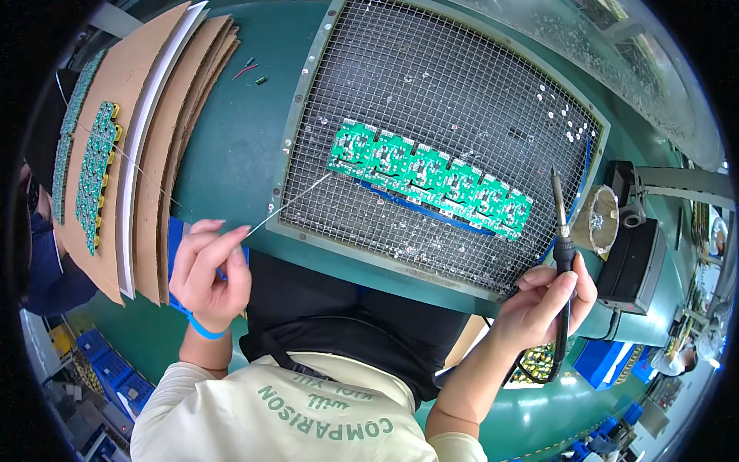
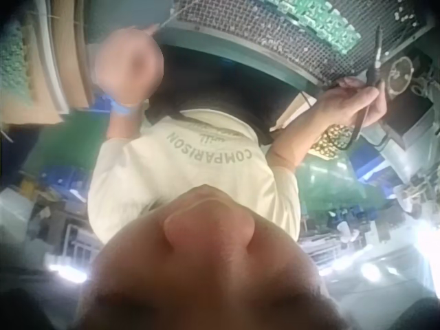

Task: Soldering electronic components onto several printed circuit boards at a manual assembly station.

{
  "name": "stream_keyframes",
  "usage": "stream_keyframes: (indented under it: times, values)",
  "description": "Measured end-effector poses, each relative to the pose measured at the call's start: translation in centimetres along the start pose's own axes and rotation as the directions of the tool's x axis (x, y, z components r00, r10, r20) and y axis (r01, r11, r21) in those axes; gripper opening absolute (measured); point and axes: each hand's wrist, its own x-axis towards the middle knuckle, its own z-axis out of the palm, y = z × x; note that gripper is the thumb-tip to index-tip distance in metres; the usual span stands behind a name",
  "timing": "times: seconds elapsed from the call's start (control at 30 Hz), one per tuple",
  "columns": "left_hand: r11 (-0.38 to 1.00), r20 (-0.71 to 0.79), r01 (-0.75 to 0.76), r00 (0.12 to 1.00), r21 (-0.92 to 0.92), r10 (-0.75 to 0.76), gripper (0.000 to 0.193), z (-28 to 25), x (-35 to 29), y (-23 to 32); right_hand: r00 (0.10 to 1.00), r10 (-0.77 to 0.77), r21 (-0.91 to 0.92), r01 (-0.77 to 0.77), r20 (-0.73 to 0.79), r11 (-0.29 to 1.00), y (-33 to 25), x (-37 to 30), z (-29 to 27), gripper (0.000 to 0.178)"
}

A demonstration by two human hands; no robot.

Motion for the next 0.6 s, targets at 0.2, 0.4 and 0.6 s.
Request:
stream_keyframes:
  times: [0.2, 0.4, 0.6]
  values:
    - [0.984, -0.018, 0.012, 1.000, 0.179, -0.009, 0.027, -3.9, -1.6, 0.5, 1.000, 0.009, 0.007, -0.009, 0.007, 1.000, -0.1, 0.0, 0.1, 0.024]
    - [0.958, -0.336, 0.077, 0.942, 0.276, 0.021, 0.027, -7.9, -3.4, -1.4, 1.000, 0.020, 0.025, -0.020, -0.016, 0.999, -0.3, 0.0, 0.2, 0.023]
    - [0.853, -0.545, 0.374, 0.828, 0.364, -0.131, 0.036, -11.5, 0.5, -4.7, 1.000, 0.010, 0.058, -0.012, 0.028, 0.998, -0.2, 0.0, 0.1, 0.022]
